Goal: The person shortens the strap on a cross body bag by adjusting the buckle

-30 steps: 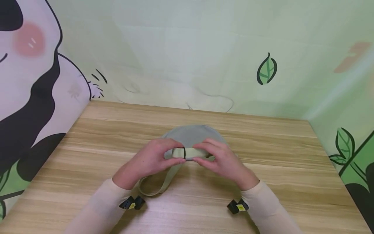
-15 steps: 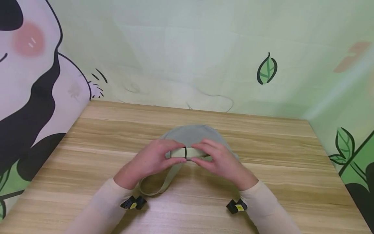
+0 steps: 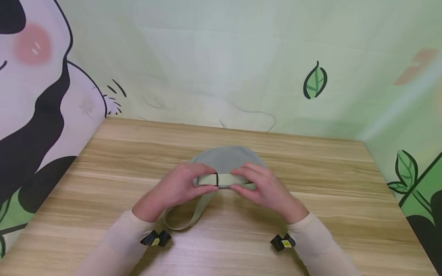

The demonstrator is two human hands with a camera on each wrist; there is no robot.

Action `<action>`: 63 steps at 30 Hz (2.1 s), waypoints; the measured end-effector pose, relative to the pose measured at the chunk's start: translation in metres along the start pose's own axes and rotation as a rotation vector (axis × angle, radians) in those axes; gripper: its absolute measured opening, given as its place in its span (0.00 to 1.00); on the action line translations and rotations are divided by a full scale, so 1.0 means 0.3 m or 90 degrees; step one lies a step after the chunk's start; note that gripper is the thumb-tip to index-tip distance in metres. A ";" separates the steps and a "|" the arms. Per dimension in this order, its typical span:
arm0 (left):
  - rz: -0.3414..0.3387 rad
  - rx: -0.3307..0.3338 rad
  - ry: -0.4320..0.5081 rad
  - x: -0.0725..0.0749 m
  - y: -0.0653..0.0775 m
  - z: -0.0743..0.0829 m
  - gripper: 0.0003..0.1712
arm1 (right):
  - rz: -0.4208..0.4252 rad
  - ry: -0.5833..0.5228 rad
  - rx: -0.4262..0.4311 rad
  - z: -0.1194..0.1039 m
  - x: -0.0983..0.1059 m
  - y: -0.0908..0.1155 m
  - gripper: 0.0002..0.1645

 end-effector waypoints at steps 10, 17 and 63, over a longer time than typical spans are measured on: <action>-0.015 0.008 -0.007 -0.017 -0.006 0.005 0.17 | -0.023 -0.007 -0.006 -0.020 -0.024 -0.020 0.18; -0.029 0.003 -0.016 -0.026 -0.012 0.011 0.18 | -0.029 -0.033 -0.016 -0.034 -0.040 -0.027 0.24; -0.077 0.125 0.053 -0.086 0.003 -0.055 0.24 | -0.028 -0.028 -0.033 -0.020 -0.030 -0.022 0.24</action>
Point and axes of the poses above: each hand's wrist, its own y-axis away from the middle knuckle, its own x-axis out of the back of the hand, z = x × y, the point moved 3 cm from there along -y, towards the middle knuckle, and after that the axes turned 2 degrees about -x, right-handed, at the moved point
